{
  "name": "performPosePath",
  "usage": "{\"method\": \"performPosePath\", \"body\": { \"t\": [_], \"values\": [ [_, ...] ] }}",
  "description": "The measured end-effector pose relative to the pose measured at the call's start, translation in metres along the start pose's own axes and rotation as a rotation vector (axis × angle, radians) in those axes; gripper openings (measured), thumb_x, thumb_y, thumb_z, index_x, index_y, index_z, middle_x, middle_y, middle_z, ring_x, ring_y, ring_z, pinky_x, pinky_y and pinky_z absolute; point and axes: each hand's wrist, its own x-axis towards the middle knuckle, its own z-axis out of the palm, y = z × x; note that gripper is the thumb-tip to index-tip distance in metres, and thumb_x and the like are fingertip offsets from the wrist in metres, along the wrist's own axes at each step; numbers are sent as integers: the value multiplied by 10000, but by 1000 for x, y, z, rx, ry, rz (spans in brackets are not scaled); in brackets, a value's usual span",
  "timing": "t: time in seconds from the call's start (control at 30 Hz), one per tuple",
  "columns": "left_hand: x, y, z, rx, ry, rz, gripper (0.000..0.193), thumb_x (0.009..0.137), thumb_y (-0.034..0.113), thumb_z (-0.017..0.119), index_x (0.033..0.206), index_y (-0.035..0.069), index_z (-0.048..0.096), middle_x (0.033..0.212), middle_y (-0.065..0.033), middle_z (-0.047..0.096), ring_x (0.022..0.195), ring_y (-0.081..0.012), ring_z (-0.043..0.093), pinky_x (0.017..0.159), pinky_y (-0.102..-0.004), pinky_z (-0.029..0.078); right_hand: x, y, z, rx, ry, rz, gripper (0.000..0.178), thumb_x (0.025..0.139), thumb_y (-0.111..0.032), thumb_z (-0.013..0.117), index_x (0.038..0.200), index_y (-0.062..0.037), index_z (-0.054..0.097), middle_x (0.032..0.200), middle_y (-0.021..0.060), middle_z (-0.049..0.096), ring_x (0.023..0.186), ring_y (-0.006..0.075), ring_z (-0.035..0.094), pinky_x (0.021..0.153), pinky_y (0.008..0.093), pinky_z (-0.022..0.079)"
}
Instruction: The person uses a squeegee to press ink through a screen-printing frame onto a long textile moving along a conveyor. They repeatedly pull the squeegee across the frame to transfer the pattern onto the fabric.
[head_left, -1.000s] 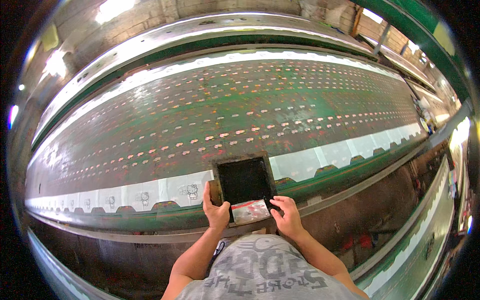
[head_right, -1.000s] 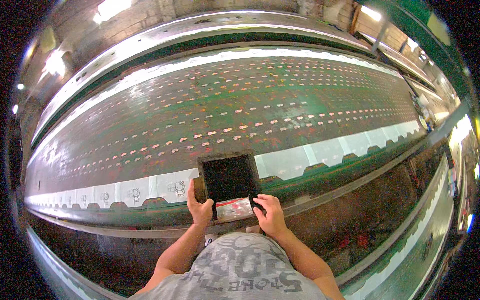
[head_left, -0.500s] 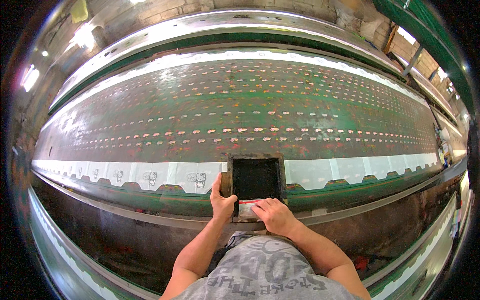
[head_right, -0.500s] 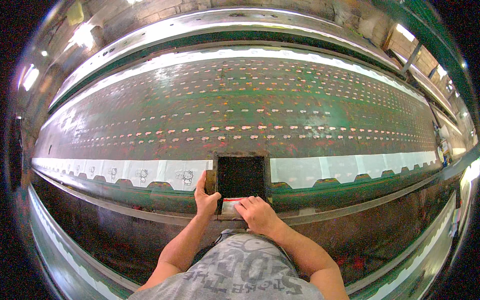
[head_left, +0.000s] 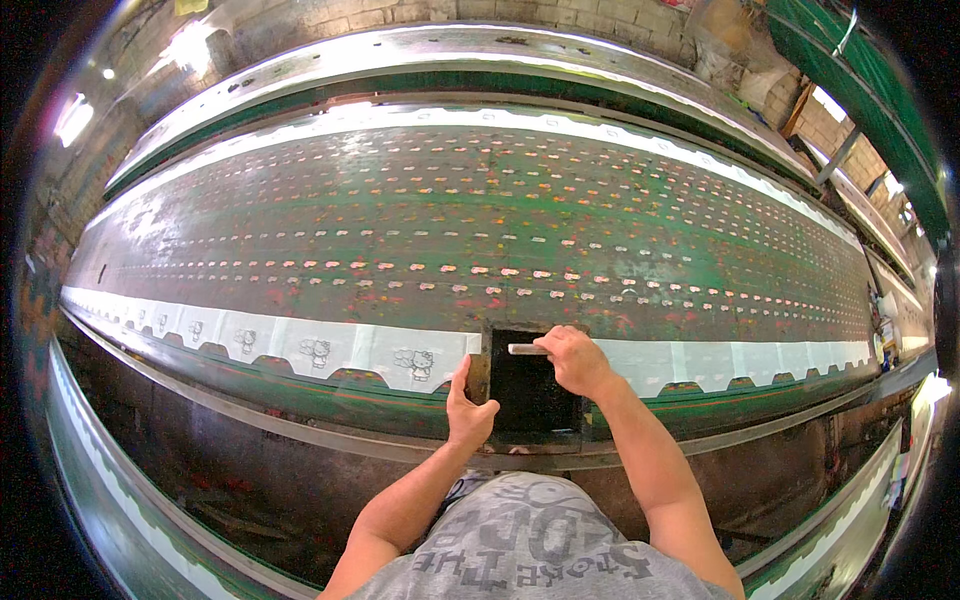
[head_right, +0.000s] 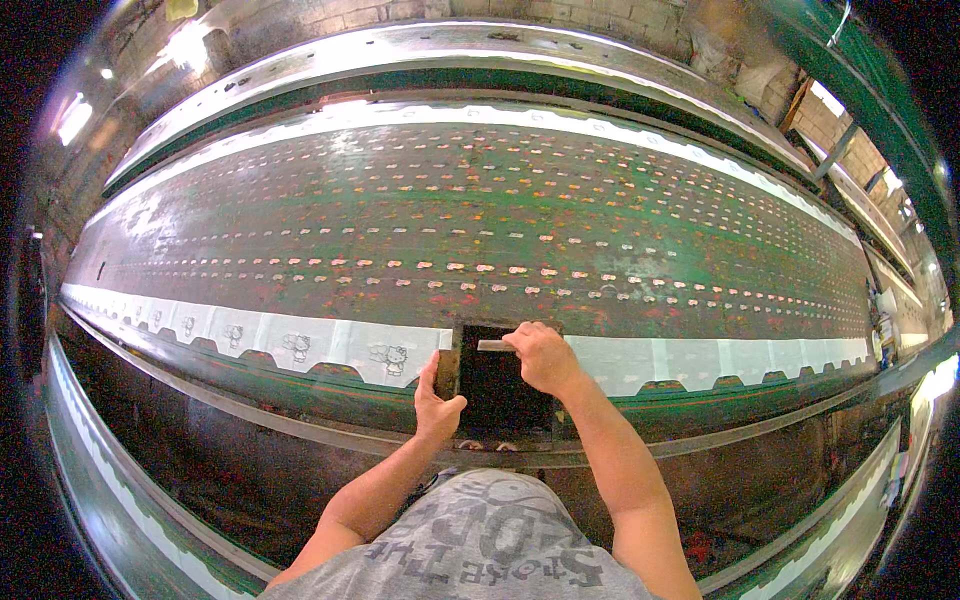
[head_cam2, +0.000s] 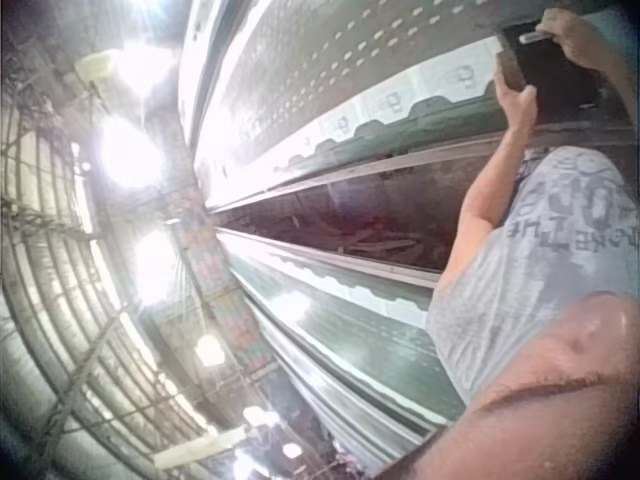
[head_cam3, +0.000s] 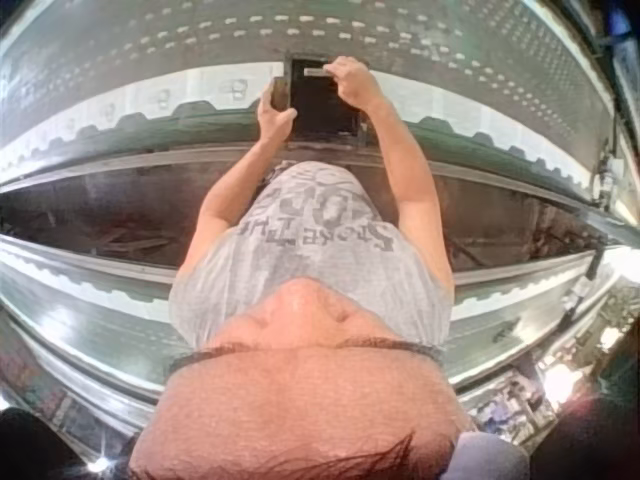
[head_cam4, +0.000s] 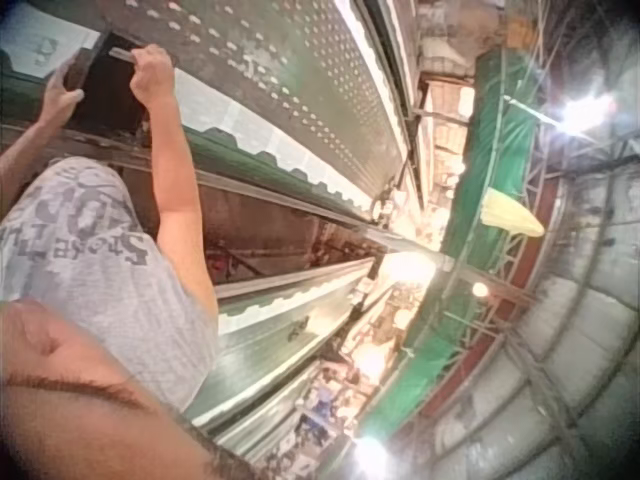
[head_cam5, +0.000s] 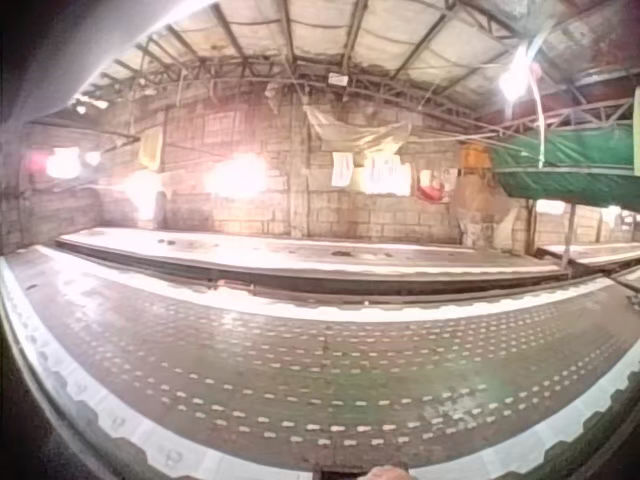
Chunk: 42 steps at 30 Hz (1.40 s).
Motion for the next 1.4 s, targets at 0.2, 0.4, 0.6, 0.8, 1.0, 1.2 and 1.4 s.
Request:
{"method": "performPosePath", "body": {
  "t": [0.2,0.4,0.6,0.8,1.0,1.2,1.4],
  "values": [
    [-2,-9,-4,43,1,56,993,811,-73,682,1760,3,400,1663,-176,552,1539,-263,534,1279,-373,418,-7,2,16,23,-3,40,382,929,37,668,1283,-70,761,1213,157,735,1163,425,686,1046,531,545],
    [-1,-11,-5,-46,-13,-20,951,878,-14,754,1761,7,402,1661,-187,573,1519,-269,563,1267,-387,442,-51,-45,24,-45,-12,16,447,837,60,654,1252,-79,747,1185,143,727,1104,409,665,993,513,539],
    [-2,-5,-4,-19,-7,-52,944,905,32,804,1757,5,397,1657,-202,554,1510,-304,565,1265,-424,451,-93,-86,31,-65,10,-9,386,884,-25,689,1256,-72,778,1244,116,736,1142,362,684,1000,503,537],
    [-4,-6,-4,125,-43,49,967,874,-1,754,1761,19,367,1686,-245,497,1557,-363,512,1299,-462,415,-115,-106,34,37,-8,76,374,893,-55,770,1266,-77,789,1290,130,734,1225,379,674,1080,522,532],
    [-3,-4,-4,216,1,110,997,784,-48,716,1734,6,420,1596,-211,587,1487,-325,570,1271,-411,433,-135,-106,25,112,219,203,378,924,-164,880,1283,-86,793,1360,133,729,1358,400,638,1158,537,509],
    [-4,12,5,127,0,86,986,780,-78,685,1730,-12,428,1601,-191,571,1502,-310,554,1285,-406,407,-181,-66,39,404,511,536,363,981,-135,849,1329,-53,782,1364,165,751,1296,375,704,1120,471,561],
    [-17,10,52,192,10,275,1000,788,-98,661,1750,-8,405,1631,-174,556,1486,-293,561,1281,-390,409,-218,-33,23,516,501,536,328,977,-109,845,1294,-40,801,1369,170,767,1284,355,722,1130,441,558]
  ]
}}
